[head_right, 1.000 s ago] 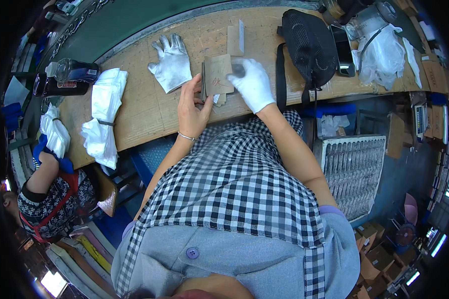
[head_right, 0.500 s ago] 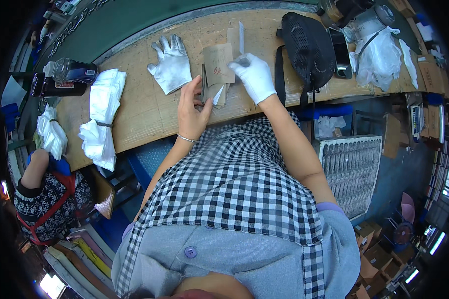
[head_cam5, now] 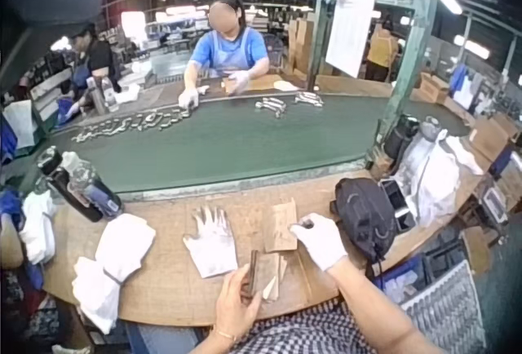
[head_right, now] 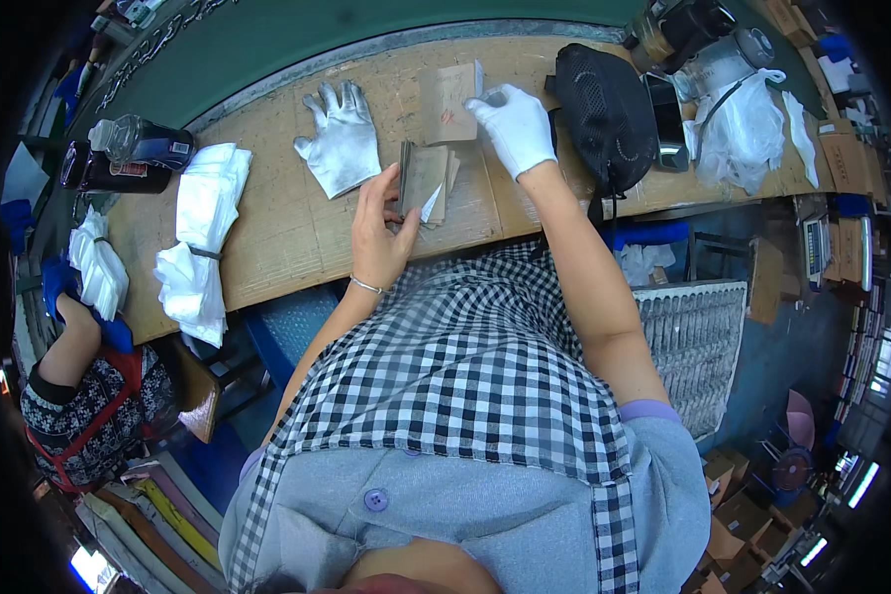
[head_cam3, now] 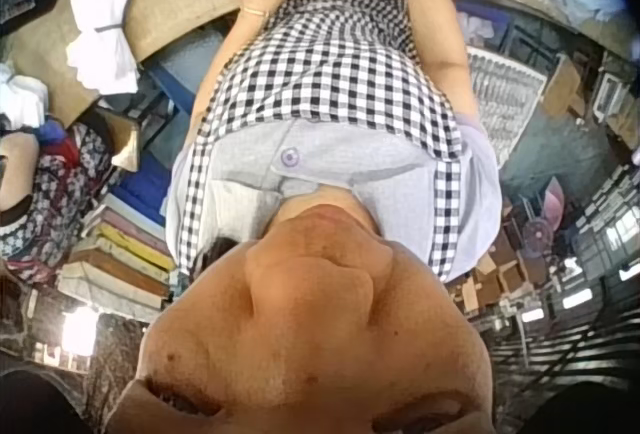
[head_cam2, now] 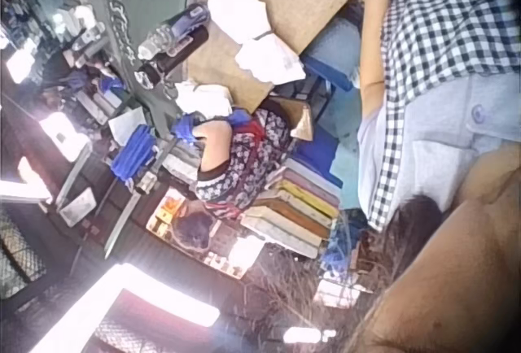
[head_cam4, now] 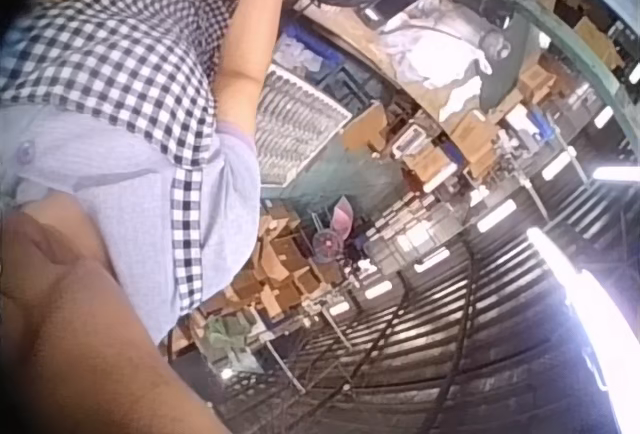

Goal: The person flips through paper cards on the workbench, puts on gloves, gathers metal hardware from a conveyor belt, and stacks the pieces together by hand.

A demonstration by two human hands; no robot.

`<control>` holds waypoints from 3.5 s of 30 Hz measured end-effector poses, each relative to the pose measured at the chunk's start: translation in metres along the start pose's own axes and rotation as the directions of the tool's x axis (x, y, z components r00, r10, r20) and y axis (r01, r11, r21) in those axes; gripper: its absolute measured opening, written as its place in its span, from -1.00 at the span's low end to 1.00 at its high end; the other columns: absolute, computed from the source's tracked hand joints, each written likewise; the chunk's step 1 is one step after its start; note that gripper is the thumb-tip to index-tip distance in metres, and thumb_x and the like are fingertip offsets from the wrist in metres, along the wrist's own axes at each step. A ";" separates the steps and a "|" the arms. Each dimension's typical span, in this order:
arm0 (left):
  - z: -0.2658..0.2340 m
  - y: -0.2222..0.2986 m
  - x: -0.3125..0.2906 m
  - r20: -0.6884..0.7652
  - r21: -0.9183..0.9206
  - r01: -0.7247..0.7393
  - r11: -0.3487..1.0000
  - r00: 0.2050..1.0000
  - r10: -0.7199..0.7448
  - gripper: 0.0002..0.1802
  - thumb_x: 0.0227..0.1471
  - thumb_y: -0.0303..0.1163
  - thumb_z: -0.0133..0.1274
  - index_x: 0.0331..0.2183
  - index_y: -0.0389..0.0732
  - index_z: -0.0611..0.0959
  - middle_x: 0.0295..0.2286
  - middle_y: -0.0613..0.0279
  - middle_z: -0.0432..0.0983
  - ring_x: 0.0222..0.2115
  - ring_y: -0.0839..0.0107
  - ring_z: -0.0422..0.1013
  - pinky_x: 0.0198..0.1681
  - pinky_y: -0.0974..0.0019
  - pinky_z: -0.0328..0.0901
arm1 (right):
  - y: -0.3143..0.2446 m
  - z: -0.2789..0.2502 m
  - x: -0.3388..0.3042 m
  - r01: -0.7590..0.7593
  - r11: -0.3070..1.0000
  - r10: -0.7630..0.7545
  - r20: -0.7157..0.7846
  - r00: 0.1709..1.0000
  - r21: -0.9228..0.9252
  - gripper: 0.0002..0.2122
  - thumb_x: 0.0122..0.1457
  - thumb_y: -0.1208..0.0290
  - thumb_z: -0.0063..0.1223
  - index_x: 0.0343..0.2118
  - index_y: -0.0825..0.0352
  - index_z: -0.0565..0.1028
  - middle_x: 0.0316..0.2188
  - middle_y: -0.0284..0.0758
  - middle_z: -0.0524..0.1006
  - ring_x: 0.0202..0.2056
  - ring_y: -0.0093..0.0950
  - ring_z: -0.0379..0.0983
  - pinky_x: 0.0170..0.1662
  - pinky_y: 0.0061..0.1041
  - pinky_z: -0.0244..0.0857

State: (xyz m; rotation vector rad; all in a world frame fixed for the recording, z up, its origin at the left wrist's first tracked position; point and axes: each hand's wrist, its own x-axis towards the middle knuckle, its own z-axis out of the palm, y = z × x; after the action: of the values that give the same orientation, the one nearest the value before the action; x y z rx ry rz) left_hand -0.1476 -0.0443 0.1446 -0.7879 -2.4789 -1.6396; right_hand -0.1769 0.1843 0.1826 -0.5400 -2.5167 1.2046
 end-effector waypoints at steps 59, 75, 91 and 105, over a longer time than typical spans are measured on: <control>-0.014 -0.018 0.009 -0.229 -0.252 0.081 0.964 0.963 -0.140 -0.80 -0.01 -0.56 0.10 -0.25 -0.30 0.61 -0.46 0.29 0.47 -0.53 0.64 0.33 -0.46 0.54 0.25 | -0.012 0.030 -0.090 -0.256 0.831 0.132 0.272 0.953 0.494 -0.57 0.06 0.50 0.11 0.01 0.48 0.35 -0.18 -0.07 0.50 -0.21 -0.47 0.47 -0.25 -0.59 0.38; -0.010 0.008 0.016 -0.190 0.138 -0.193 0.972 0.958 0.217 -0.90 -0.13 -0.65 0.15 -0.48 -0.32 0.55 -0.45 0.17 0.48 -0.53 0.42 0.45 -0.49 0.43 0.38 | 0.001 0.030 -0.084 -0.249 0.766 0.139 0.226 0.964 0.592 -0.60 0.06 0.55 0.06 0.00 0.50 0.35 -0.13 -0.12 0.49 -0.17 -0.48 0.46 -0.20 -0.60 0.36; -0.020 -0.014 0.018 0.027 -0.729 0.397 0.558 0.831 -0.556 -0.92 0.03 -0.48 0.11 -0.41 -0.29 0.55 -0.45 0.23 0.51 -0.54 0.52 0.44 -0.47 0.46 0.39 | 0.006 0.036 -0.080 -0.297 0.815 0.209 0.226 0.952 0.498 -0.59 0.08 0.44 0.08 0.01 0.42 0.38 -0.13 -0.02 0.48 -0.20 -0.41 0.49 -0.32 -0.55 0.43; -0.035 -0.022 0.013 -0.121 -0.715 0.230 0.660 0.889 -0.441 -0.82 0.13 -0.49 -0.03 -0.22 -0.32 0.38 -0.40 0.18 0.47 -0.44 0.48 0.44 -0.39 0.43 0.38 | 0.004 0.038 -0.078 -0.295 0.836 0.226 0.201 0.953 0.462 -0.60 0.07 0.43 0.09 0.00 0.41 0.39 -0.18 -0.04 0.50 -0.32 -0.46 0.52 -0.40 -0.57 0.44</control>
State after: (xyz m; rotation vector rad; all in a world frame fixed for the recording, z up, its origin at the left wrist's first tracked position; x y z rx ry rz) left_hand -0.1764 -0.0766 0.1452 -0.0511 -1.8535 -2.6539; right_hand -0.1232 0.1254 0.1485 -0.6982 -2.1521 1.9657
